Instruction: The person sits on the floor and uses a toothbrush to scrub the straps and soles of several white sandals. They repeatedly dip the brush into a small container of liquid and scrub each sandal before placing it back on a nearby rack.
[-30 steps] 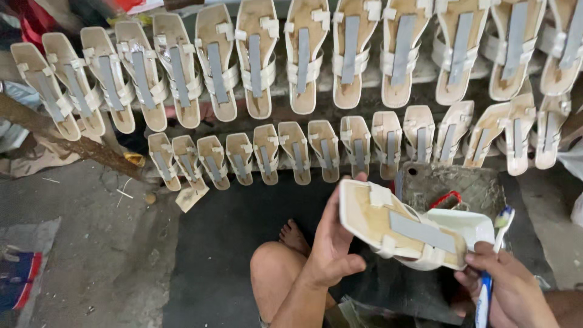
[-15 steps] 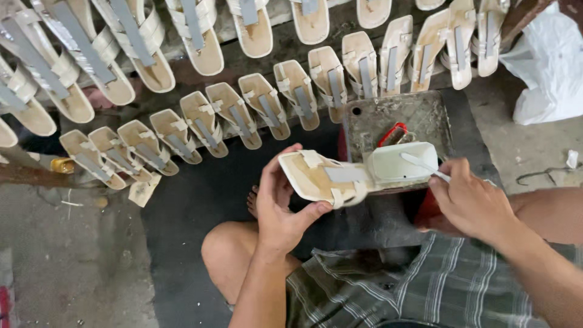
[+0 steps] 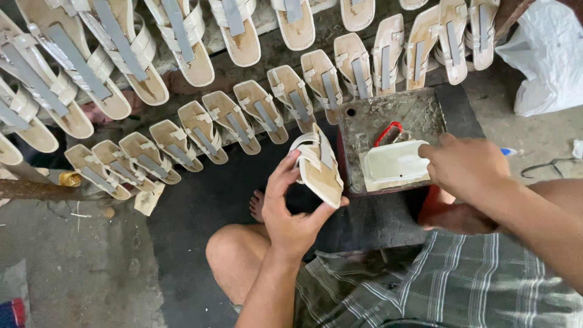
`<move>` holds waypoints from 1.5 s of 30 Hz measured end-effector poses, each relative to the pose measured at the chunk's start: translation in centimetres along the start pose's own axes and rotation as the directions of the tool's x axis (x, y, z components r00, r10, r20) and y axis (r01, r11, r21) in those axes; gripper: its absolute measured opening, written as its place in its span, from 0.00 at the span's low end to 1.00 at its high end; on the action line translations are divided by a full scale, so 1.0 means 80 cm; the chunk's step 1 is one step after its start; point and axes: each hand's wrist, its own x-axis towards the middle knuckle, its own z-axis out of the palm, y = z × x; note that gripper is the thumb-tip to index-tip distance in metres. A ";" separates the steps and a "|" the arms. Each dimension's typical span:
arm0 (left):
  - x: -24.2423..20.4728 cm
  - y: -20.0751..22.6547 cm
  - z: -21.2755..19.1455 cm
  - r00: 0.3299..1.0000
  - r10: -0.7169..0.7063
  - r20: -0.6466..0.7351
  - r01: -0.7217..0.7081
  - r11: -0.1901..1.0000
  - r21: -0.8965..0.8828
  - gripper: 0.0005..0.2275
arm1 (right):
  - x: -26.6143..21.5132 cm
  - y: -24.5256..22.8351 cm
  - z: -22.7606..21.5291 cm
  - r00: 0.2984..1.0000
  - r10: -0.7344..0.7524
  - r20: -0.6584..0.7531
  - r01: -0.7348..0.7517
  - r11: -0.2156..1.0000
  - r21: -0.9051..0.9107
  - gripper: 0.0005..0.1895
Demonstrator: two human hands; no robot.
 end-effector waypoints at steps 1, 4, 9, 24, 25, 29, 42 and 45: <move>-0.001 -0.001 0.001 0.999 0.051 0.014 -0.051 0.999 0.018 0.34 | -0.015 0.006 -0.005 0.999 0.042 0.027 -0.041 0.999 -0.034 0.17; -0.005 -0.001 0.007 0.984 0.170 0.047 -0.171 0.985 0.013 0.33 | -0.060 0.014 -0.014 0.998 0.013 0.055 -0.003 0.984 -0.179 0.17; -0.015 0.002 0.023 0.915 0.398 0.063 -0.399 0.917 -0.006 0.31 | -0.103 -0.002 -0.004 0.973 0.030 -0.230 0.101 0.839 0.535 0.14; -0.021 0.020 0.014 0.867 0.460 0.190 -0.485 0.867 0.114 0.22 | -0.126 -0.095 0.002 0.806 0.330 -0.492 0.355 0.396 0.847 0.12; -0.021 0.020 0.015 0.871 0.455 0.184 -0.478 0.871 0.109 0.22 | -0.125 -0.096 -0.003 0.798 0.336 -0.500 0.355 0.408 0.841 0.11; -0.022 0.020 0.016 0.876 0.451 0.170 -0.471 0.876 0.105 0.22 | -0.123 -0.097 -0.007 0.793 0.353 -0.496 0.392 0.327 0.860 0.11; -0.029 0.015 0.020 0.916 0.382 0.120 -0.385 0.923 0.007 0.25 | -0.130 -0.101 0.045 0.823 0.249 -0.511 0.512 0.068 0.857 0.14; -0.027 0.019 0.018 0.917 0.370 0.148 -0.372 0.928 -0.015 0.26 | -0.127 -0.100 0.044 0.873 0.243 -0.423 0.447 -0.052 0.893 0.13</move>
